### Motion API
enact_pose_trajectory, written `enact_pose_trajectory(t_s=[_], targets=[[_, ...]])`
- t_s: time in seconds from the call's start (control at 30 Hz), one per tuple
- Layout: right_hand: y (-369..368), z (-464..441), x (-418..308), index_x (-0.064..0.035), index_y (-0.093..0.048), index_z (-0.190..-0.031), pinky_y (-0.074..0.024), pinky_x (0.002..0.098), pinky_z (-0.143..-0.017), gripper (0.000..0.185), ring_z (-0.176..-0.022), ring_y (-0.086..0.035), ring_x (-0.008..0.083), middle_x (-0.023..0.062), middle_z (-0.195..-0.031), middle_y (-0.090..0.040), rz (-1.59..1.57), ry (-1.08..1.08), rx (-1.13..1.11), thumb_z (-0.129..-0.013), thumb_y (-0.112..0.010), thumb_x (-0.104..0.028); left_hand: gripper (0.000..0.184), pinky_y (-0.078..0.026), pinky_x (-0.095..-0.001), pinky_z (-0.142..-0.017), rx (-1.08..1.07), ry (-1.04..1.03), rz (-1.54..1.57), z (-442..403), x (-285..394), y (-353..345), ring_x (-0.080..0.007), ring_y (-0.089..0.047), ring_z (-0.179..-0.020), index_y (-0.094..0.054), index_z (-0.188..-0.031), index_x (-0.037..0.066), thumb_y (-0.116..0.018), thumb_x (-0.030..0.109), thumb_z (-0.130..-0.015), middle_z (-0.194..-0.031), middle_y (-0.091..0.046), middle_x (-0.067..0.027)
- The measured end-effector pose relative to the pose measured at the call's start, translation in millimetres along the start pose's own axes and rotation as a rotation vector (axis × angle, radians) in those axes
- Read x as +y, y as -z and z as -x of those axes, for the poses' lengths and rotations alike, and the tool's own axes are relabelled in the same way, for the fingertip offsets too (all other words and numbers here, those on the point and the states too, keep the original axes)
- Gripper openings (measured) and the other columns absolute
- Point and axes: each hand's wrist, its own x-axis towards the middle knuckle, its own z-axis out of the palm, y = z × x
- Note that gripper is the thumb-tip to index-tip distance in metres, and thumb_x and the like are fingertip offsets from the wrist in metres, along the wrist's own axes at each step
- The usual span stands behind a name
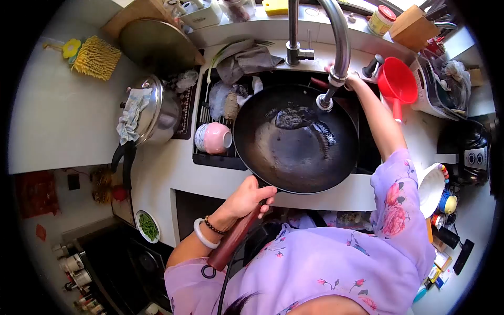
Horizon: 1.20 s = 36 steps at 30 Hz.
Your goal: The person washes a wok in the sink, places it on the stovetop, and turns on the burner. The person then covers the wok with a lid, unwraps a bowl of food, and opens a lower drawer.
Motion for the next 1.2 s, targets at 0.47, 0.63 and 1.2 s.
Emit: enact_pose_trajectory(t_s=[0.47, 0.63, 1.2], targets=[[-73.2, 31.5, -26.6, -0.0106, -0.062, -0.101, -0.0429, 0.0169, -0.051, 0.033, -0.058, -0.054, 0.0056, 0.0013, -0.078, -0.067, -0.884, -0.101, -0.051, -0.088, -0.064, -0.041, 0.018, -0.042, -0.0239, -0.039, 0.044, -0.211, -0.036, 37.8, -83.7, 81.7, -0.0091, -0.048, -0.047, -0.044, -0.101, 0.002, -0.055, 0.009, -0.089, -0.068, -0.051, -0.0029], [-73.4, 33.6, 18.8, -0.0100, -0.064, -0.090, -0.0473, 0.0212, -0.055, 0.027, -0.062, -0.059, 0.0084, 0.0020, -0.076, -0.067, -0.923, -0.189, -0.074, -0.089, -0.062, -0.037, 0.011, -0.042, -0.0230, -0.040, -0.078, -0.068, 0.142, 50.5, -65.8, 75.0, -0.0079, -0.046, -0.048, -0.048, -0.096, 0.003, -0.055, 0.009, -0.090, -0.068, -0.050, -0.0017], [-128.4, -2.9, 27.7, -0.0022, -0.058, -0.112, -0.0551, 0.0295, -0.074, 0.036, -0.085, -0.065, 0.0192, 0.0088, -0.095, -0.067, -1.625, -0.019, -0.212, -0.086, -0.068, -0.025, 0.024, -0.040, -0.0237, -0.036, 0.134, 0.103, 0.105, 83.1, 7.6, 60.4, -0.0064, -0.044, -0.043, -0.046, -0.073, 0.007, -0.057, 0.017, -0.092, -0.061, -0.047, -0.0003]])
